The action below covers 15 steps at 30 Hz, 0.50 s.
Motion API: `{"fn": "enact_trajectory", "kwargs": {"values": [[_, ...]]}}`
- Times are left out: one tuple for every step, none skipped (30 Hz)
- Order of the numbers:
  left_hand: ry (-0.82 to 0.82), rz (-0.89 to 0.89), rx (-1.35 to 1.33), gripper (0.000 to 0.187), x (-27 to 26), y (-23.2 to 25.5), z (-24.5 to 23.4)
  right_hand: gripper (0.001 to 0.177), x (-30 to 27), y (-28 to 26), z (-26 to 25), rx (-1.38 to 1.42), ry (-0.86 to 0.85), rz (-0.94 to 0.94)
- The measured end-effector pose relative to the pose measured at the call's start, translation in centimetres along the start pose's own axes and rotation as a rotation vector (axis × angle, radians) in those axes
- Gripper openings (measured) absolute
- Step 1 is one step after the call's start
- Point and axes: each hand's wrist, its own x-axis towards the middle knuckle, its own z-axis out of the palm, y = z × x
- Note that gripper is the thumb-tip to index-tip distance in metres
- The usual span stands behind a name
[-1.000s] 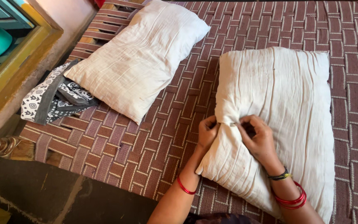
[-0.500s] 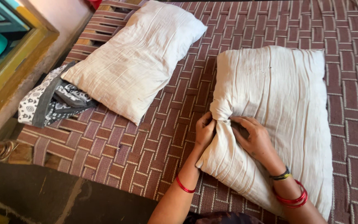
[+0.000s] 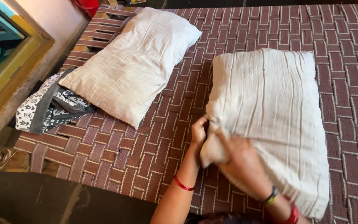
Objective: The person smooths and pulls at the fabric of a white pillow on a woven cot using their hands, then repeats the action on the top surface of the pillow.
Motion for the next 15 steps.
{"fn": "enact_trajectory", "kwargs": {"values": [[0.075, -0.098, -0.160, 0.042, -0.3, 1.8, 1.0, 0.079, 0.4, 1.0, -0.9, 0.209, -0.115, 0.185], [0.142, -0.182, -0.277, 0.046, -0.8, 4.0, 2.0, 0.079, 0.3, 1.7, -1.7, 0.208, -0.113, 0.184], [0.202, -0.257, -0.366, 0.050, -1.2, 6.2, 3.1, 0.076, 0.2, 2.4, -2.7, 0.300, -0.003, 0.274], [0.219, -0.294, -0.372, 0.055, -1.4, 8.2, 4.0, 0.074, 0.1, 2.8, -3.6, 0.392, 0.107, 0.363], [0.195, -0.295, -0.315, 0.059, -1.5, 9.7, 4.8, 0.074, -0.4, 3.2, -4.8, 0.388, 0.108, 0.361], [0.169, -0.317, -0.259, 0.066, -1.6, 10.8, 5.3, 0.081, -1.5, 3.6, -6.3, 0.378, 0.047, 0.093], [0.171, -0.319, -0.261, 0.066, -1.8, 11.4, 5.6, 0.088, -2.5, 3.6, -7.6, 0.368, -0.021, -0.172], [0.166, -0.331, -0.372, 0.069, -2.0, 11.5, 5.8, 0.088, -2.8, 3.6, -8.8, 0.368, -0.025, -0.172], [0.158, -0.341, -0.483, 0.072, -1.9, 11.3, 5.7, 0.089, -2.5, 3.8, -10.1, 0.345, 0.017, -0.322], [0.159, -0.340, -0.484, 0.072, -1.8, 11.0, 5.4, 0.091, -2.0, 4.0, -11.0, 0.321, 0.059, -0.472], [0.131, -0.228, -0.428, 0.076, -1.2, 10.8, 4.8, 0.091, -1.1, 4.1, -11.4, 0.318, 0.064, -0.476], [0.103, -0.116, -0.370, 0.080, -0.7, 10.5, 4.4, 0.083, -0.2, 4.4, -11.3, 0.169, 0.339, -0.354], [0.109, -0.114, -0.372, 0.080, -0.8, 10.0, 4.1, 0.076, 0.4, 5.0, -10.8, 0.022, 0.599, -0.225], [0.137, -0.110, -0.396, 0.076, -1.1, 9.5, 3.9, 0.066, 1.8, 5.5, -9.2, 0.039, 0.691, -0.180], [0.163, -0.104, -0.418, 0.072, -1.1, 9.2, 3.6, 0.056, 3.8, 5.9, -7.0, 0.059, 0.786, -0.137]]}}
